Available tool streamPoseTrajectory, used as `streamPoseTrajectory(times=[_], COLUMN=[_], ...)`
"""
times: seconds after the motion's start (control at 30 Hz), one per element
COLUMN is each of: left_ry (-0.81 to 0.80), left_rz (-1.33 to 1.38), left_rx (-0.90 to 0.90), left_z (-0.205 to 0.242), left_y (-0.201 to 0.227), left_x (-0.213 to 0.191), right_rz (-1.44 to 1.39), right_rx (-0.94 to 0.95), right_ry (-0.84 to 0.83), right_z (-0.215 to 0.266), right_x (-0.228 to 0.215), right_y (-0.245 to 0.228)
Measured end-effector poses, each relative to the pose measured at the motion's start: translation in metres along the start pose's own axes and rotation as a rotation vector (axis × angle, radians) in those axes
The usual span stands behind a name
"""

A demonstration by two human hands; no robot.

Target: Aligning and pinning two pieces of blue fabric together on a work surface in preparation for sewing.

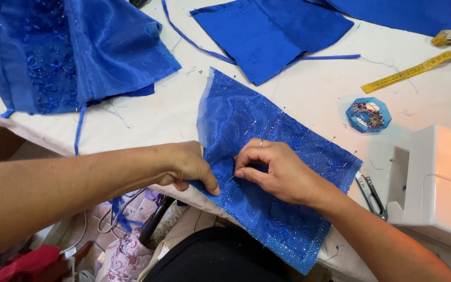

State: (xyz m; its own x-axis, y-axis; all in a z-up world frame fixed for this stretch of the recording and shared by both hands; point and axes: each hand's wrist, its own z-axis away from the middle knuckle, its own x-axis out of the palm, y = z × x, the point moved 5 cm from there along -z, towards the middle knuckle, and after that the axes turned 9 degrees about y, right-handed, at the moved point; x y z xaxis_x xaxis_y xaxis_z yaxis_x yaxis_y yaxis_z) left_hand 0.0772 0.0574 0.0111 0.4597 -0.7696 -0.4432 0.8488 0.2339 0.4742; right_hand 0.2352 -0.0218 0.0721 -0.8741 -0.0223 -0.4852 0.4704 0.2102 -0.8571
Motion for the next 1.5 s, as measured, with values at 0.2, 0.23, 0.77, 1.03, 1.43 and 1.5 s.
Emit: streamPoseTrajectory(times=[0.2, 0.23, 0.77, 1.03, 1.43, 1.5], left_ry=[0.022, 0.025, 0.048, 0.051, 0.257, 0.297], left_rz=[-0.023, -0.032, -0.115, -0.132, 0.227, 0.238], left_rx=[0.049, 0.058, 0.09, 0.142, 0.079, 0.107], left_z=[-0.014, -0.019, 0.017, 0.011, 0.022, 0.019], left_y=[-0.008, -0.012, -0.002, -0.002, -0.035, -0.043], left_x=[0.001, 0.003, -0.008, -0.006, -0.074, -0.073], right_rz=[0.01, 0.011, 0.058, 0.174, 0.694, 0.7], right_rx=[-0.017, -0.014, -0.045, -0.135, -0.572, -0.58], right_ry=[-0.004, -0.008, 0.071, 0.114, 0.012, -0.023], right_z=[0.003, 0.003, 0.004, 0.009, 0.032, 0.031], right_x=[0.004, 0.005, 0.012, 0.018, 0.049, 0.047], right_y=[-0.003, -0.002, 0.004, 0.004, -0.001, -0.003])
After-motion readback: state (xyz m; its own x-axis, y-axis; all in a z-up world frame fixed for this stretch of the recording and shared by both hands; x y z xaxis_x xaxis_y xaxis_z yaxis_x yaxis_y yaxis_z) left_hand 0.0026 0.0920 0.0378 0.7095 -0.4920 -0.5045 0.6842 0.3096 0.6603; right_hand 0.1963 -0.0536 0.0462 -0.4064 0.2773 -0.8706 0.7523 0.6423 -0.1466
